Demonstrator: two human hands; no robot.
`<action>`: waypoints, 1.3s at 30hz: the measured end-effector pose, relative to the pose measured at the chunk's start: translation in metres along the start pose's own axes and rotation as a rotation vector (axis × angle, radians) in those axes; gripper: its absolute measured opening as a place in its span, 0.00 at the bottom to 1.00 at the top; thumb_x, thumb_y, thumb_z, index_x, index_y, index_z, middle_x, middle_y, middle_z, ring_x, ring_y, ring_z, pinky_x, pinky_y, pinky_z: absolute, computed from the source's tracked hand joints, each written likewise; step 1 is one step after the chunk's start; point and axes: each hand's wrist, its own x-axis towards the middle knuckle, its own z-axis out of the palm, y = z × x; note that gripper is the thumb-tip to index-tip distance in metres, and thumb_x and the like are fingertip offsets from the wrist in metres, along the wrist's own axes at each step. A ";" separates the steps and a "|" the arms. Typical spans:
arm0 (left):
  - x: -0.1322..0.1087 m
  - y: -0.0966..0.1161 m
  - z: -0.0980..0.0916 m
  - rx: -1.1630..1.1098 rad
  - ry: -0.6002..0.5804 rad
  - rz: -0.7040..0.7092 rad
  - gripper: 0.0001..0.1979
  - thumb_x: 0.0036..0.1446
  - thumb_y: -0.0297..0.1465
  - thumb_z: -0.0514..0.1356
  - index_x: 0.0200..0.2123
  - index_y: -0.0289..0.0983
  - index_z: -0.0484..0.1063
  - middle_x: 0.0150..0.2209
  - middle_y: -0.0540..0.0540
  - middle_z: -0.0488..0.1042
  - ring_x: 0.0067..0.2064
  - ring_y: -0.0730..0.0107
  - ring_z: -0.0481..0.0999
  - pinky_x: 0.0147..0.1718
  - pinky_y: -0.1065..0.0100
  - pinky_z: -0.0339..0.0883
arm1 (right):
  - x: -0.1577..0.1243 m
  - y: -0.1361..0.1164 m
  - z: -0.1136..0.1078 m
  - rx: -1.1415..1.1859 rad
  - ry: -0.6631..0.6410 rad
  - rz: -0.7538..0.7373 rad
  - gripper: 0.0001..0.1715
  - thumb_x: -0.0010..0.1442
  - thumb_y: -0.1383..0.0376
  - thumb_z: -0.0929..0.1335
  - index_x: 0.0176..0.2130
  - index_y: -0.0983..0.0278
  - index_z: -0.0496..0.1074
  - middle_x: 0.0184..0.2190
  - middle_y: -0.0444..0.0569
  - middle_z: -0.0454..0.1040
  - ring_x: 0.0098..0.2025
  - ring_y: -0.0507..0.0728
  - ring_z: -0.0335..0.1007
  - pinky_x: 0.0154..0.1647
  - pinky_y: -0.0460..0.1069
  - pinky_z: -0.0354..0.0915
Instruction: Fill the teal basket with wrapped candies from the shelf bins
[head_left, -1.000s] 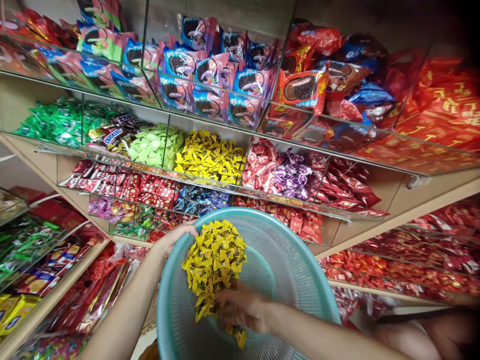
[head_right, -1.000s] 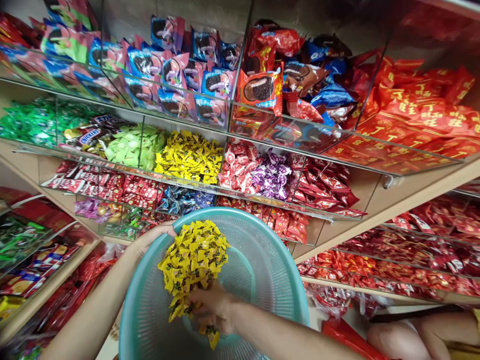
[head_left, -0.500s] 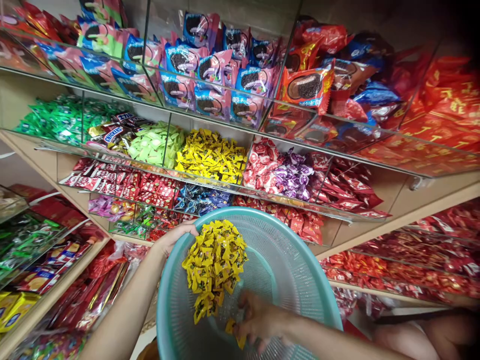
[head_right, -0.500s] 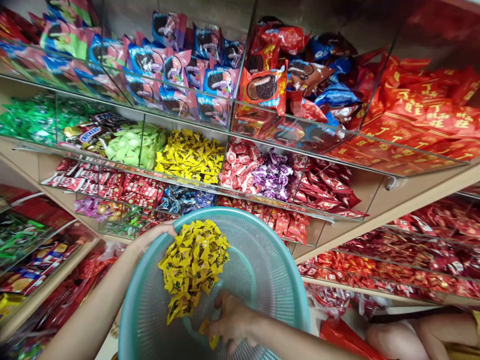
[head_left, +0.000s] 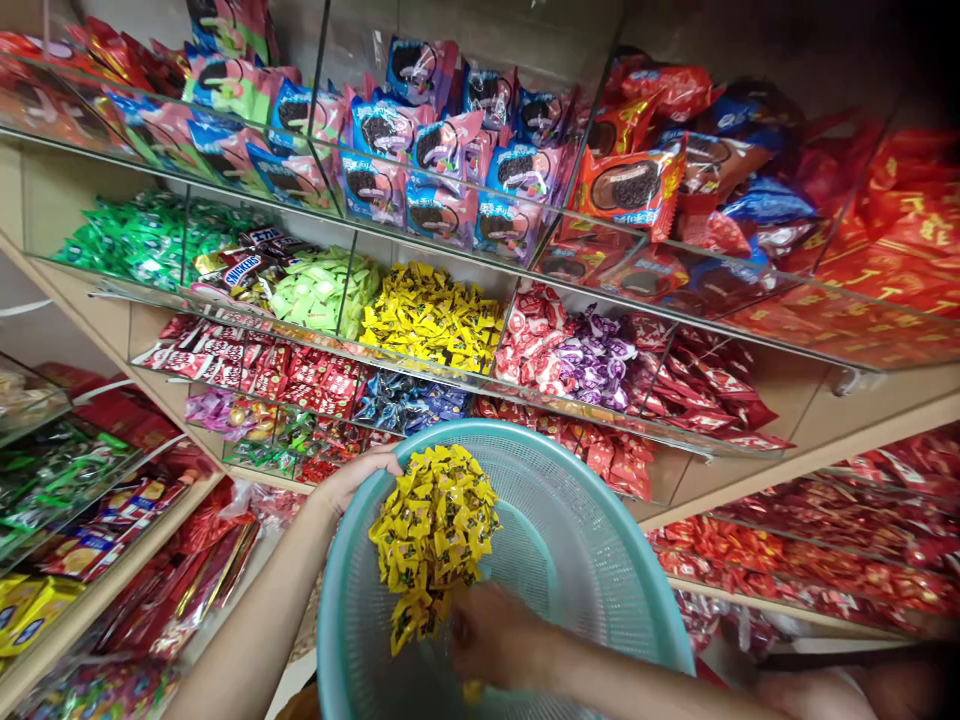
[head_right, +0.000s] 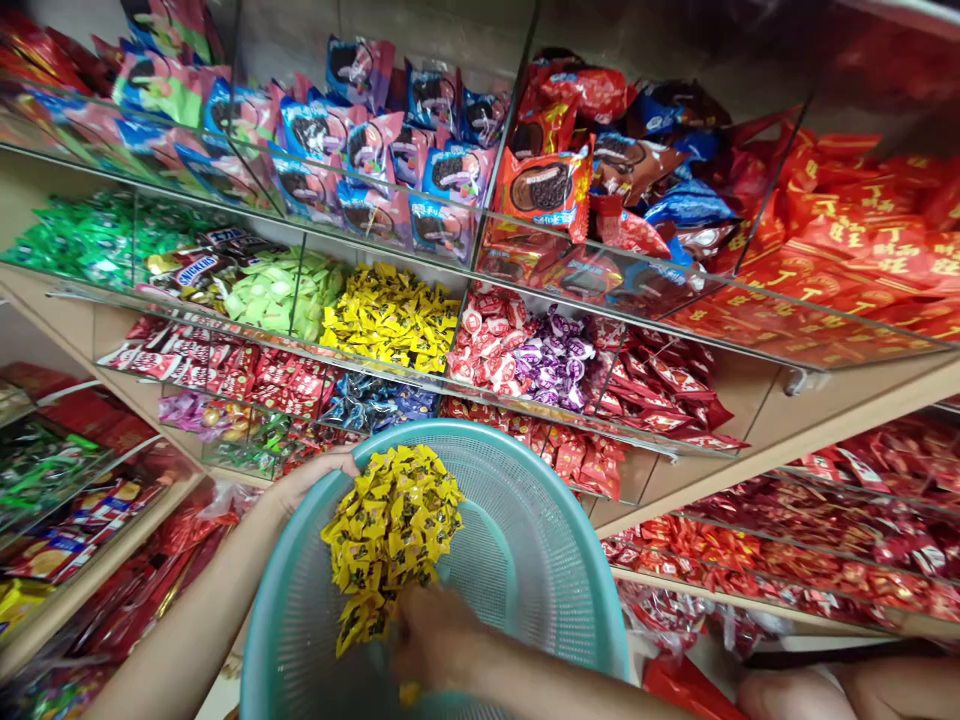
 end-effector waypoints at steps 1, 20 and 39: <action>-0.001 0.001 0.001 0.005 0.007 -0.004 0.26 0.38 0.24 0.56 0.46 0.38 0.66 0.26 0.50 0.75 0.23 0.69 0.73 0.21 0.71 0.66 | 0.003 -0.006 -0.009 -0.007 0.034 -0.038 0.08 0.39 0.67 0.68 0.26 0.63 0.68 0.23 0.45 0.69 0.26 0.53 0.63 0.24 0.45 0.54; 0.000 -0.001 -0.001 0.015 0.038 0.032 0.24 0.36 0.26 0.56 0.43 0.37 0.68 0.27 0.49 0.75 0.26 0.66 0.73 0.20 0.72 0.64 | -0.010 -0.005 -0.221 -0.181 1.013 -0.199 0.17 0.54 0.56 0.62 0.40 0.63 0.59 0.24 0.43 0.68 0.24 0.52 0.62 0.26 0.46 0.53; -0.005 0.003 0.005 0.034 0.039 0.026 0.24 0.37 0.26 0.56 0.43 0.36 0.67 0.28 0.49 0.75 0.26 0.67 0.73 0.22 0.72 0.65 | 0.008 -0.014 -0.219 -0.035 0.984 -0.296 0.24 0.48 0.62 0.65 0.44 0.63 0.55 0.29 0.44 0.64 0.24 0.50 0.60 0.26 0.46 0.55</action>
